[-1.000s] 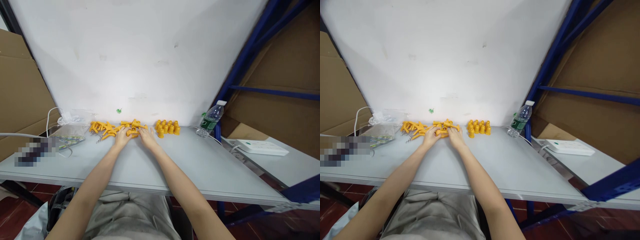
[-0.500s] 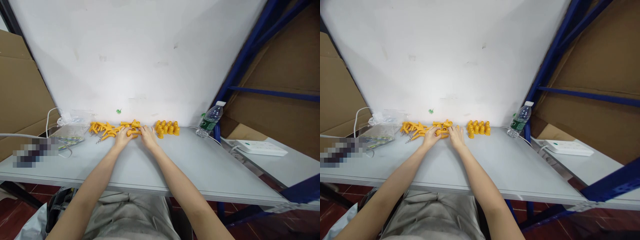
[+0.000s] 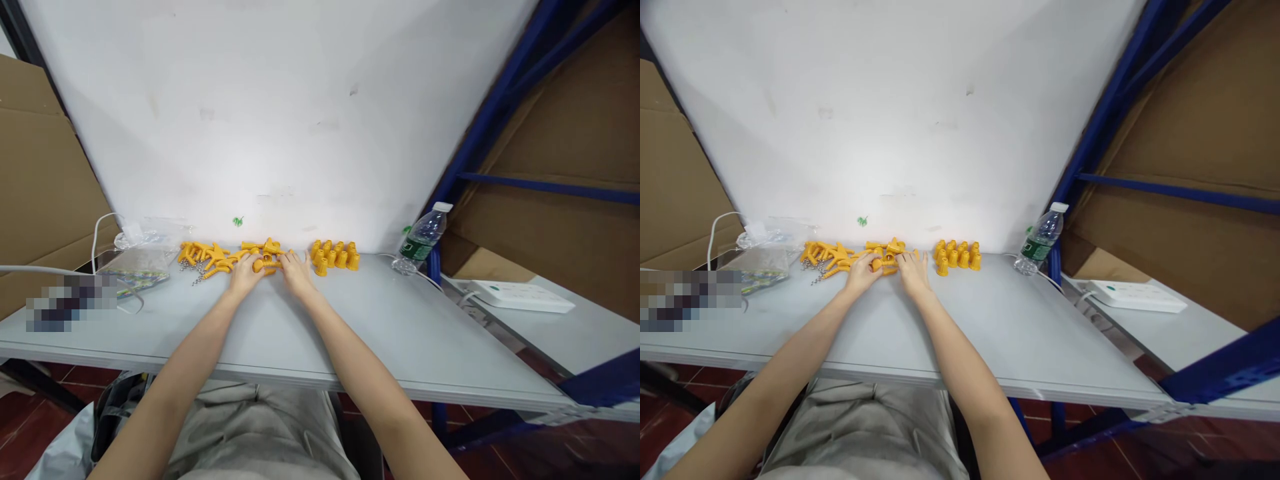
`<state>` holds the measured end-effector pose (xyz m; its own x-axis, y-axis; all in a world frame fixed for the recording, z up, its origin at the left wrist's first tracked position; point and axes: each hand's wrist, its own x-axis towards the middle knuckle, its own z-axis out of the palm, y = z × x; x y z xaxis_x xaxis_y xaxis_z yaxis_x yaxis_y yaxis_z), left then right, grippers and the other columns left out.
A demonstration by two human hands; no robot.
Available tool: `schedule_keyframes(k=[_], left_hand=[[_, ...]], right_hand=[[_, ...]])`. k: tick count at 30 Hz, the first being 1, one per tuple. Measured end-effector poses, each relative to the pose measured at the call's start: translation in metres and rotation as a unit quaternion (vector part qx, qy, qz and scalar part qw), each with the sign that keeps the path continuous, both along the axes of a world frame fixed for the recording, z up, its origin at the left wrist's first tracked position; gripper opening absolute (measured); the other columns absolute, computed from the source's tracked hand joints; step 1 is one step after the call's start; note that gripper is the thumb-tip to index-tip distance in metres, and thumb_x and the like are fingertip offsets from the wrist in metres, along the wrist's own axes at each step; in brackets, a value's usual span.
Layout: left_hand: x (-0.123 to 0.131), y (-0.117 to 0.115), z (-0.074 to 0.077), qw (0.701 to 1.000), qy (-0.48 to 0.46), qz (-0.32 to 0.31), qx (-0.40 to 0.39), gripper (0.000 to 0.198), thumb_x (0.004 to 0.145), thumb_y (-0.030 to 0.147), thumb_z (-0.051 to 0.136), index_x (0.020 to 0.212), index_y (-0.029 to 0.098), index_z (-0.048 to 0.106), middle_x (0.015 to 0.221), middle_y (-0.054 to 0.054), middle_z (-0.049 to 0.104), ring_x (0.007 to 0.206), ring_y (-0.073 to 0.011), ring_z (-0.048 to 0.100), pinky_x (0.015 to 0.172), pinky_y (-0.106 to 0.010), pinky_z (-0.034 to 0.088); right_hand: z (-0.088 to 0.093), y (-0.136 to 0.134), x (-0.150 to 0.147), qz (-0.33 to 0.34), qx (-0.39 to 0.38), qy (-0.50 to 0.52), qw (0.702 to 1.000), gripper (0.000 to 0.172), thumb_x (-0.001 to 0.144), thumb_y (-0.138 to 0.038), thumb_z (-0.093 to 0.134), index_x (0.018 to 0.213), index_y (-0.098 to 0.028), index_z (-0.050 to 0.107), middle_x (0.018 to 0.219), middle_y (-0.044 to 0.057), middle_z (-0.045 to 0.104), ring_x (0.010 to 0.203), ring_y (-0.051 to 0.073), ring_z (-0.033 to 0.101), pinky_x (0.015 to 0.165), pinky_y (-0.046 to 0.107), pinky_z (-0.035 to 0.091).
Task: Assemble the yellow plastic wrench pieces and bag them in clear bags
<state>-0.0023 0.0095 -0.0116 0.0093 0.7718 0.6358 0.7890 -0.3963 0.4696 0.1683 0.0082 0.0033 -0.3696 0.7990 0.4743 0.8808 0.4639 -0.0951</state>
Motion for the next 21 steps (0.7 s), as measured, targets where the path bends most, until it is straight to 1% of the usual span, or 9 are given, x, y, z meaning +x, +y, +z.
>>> schedule_keyframes(k=[4,7,10,14,18,21], left_hand=[[0.0005,-0.0003,0.0007,1.000,0.001,0.002,-0.006,0.026,0.074,0.015,0.064,0.100,0.021,0.068,0.097,-0.005,0.067,0.087,-0.0202,0.063,0.083,-0.033,0.049],[0.0000,0.0003,0.0003,1.000,-0.002,0.006,-0.012,0.028,0.073,0.015,0.065,0.100,0.020,0.068,0.097,-0.005,0.067,0.084,-0.0196,0.063,0.081,-0.032,0.049],[-0.0001,0.0015,-0.0011,1.000,-0.001,0.007,-0.017,0.028,0.073,0.014,0.064,0.100,0.021,0.068,0.096,-0.004,0.066,0.083,-0.0197,0.063,0.079,-0.032,0.049],[0.0007,0.0024,-0.0030,1.000,0.009,0.001,-0.020,0.028,0.073,0.014,0.065,0.100,0.020,0.068,0.093,-0.005,0.067,0.087,-0.0204,0.063,0.083,-0.032,0.049],[0.0011,0.0019,-0.0030,1.000,0.008,-0.004,-0.013,0.028,0.073,0.013,0.066,0.100,0.019,0.068,0.096,-0.005,0.067,0.091,-0.0204,0.063,0.085,-0.031,0.048],[0.0009,0.0015,-0.0026,1.000,0.005,-0.008,-0.007,0.028,0.073,0.014,0.065,0.100,0.020,0.068,0.098,-0.005,0.067,0.093,-0.0204,0.063,0.085,-0.032,0.048]], right_hand=[[0.0003,-0.0009,-0.0008,-0.008,0.004,-0.001,1.000,0.036,0.090,-0.006,0.037,0.115,-0.022,0.058,0.117,0.012,0.065,0.118,0.026,0.052,0.109,0.061,0.017],[0.0000,-0.0020,-0.0009,-0.003,-0.006,-0.002,1.000,0.037,0.091,-0.008,0.038,0.119,-0.022,0.057,0.120,0.012,0.064,0.121,0.026,0.051,0.110,0.063,0.016],[-0.0005,-0.0032,-0.0003,0.009,-0.028,-0.009,1.000,0.042,0.091,-0.006,0.034,0.124,-0.023,0.055,0.125,0.012,0.062,0.124,0.026,0.049,0.110,0.065,0.015],[0.0000,-0.0039,0.0009,0.008,-0.057,-0.026,0.998,0.049,0.088,-0.001,0.033,0.126,-0.023,0.055,0.129,0.011,0.061,0.125,0.025,0.049,0.110,0.065,0.015],[0.0006,-0.0030,0.0015,0.003,-0.042,-0.014,0.999,0.046,0.088,-0.002,0.034,0.121,-0.023,0.058,0.124,0.011,0.063,0.123,0.025,0.051,0.110,0.065,0.015],[0.0000,-0.0019,0.0016,0.001,-0.027,-0.008,1.000,0.043,0.088,-0.002,0.037,0.118,-0.024,0.059,0.120,0.010,0.065,0.120,0.025,0.051,0.110,0.063,0.015]])
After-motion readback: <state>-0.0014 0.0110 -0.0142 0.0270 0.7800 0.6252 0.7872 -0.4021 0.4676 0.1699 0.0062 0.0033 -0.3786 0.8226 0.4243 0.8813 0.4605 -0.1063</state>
